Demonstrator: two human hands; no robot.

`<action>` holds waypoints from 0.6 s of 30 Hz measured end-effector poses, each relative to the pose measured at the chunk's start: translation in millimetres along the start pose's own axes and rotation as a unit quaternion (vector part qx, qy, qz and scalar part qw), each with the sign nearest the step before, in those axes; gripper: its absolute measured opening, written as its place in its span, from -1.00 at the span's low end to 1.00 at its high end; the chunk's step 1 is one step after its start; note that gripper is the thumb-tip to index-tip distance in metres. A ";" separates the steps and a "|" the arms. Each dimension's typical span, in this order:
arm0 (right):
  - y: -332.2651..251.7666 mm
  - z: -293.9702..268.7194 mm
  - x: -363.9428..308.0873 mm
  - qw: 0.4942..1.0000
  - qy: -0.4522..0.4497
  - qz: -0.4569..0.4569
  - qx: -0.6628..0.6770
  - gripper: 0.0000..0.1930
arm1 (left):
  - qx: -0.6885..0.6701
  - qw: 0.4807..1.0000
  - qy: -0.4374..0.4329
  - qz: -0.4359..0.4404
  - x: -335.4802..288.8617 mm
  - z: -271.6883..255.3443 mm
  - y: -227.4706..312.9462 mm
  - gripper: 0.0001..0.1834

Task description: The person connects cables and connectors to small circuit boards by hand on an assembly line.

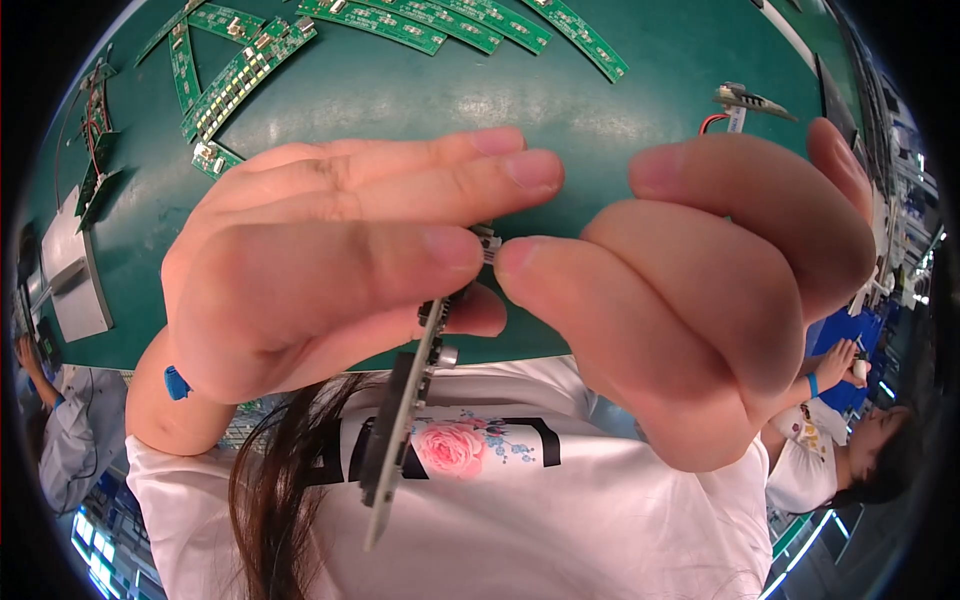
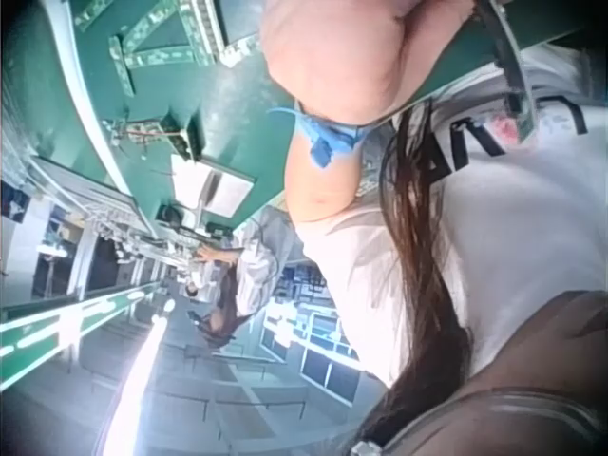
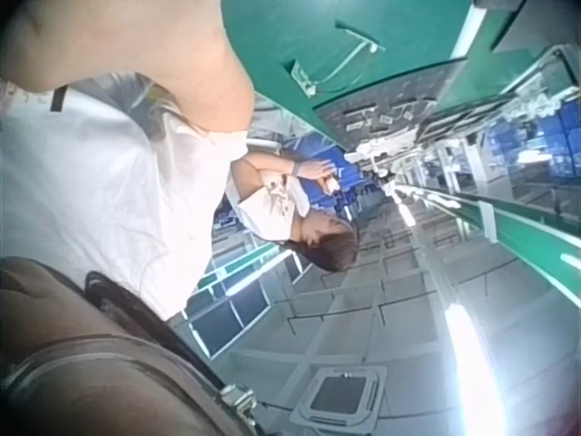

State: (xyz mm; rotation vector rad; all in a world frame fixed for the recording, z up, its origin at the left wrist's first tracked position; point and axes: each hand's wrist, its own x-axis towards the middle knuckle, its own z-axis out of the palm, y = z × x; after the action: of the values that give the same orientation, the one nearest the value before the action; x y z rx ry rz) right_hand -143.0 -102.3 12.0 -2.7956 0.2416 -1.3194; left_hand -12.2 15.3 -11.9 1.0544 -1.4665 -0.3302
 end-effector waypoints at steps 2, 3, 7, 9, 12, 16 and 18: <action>0.7 7.0 -2.8 0.999 0.051 -0.006 -0.003 -0.92 | 0.099 0.991 -0.075 -0.052 0.2 -1.6 7.1 -0.64; -0.6 4.6 -0.4 0.999 0.051 -0.006 -0.003 -0.92 | 0.099 0.991 -0.075 -0.052 0.1 -1.7 8.2 -0.64; -2.6 -7.0 4.5 0.998 -0.058 -0.016 -0.009 -0.92 | 0.139 0.983 -0.101 -0.071 4.3 -2.9 13.1 -0.66; 1.9 -10.3 4.5 0.997 -0.071 -0.013 0.002 -0.90 | 0.176 0.974 -0.120 -0.081 3.7 -3.0 12.4 -0.66; 8.0 -15.0 9.2 0.990 -0.128 -0.059 0.023 -0.84 | 0.092 0.992 -0.076 -0.045 -0.6 -1.9 8.4 -0.65; 7.1 -14.7 14.3 0.987 -0.143 -0.049 0.049 -0.75 | 0.119 0.980 -0.133 -0.085 5.5 -7.6 15.2 -0.57; 6.4 -13.7 15.1 0.986 -0.147 -0.048 0.058 -0.72 | 0.132 0.971 -0.166 -0.107 5.5 -9.9 16.6 -0.54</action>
State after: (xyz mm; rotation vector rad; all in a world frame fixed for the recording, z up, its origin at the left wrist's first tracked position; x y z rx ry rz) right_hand -144.9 -110.6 31.6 -2.8810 0.0181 -0.8839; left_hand -9.2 23.9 6.0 1.4299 -1.7307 -0.4939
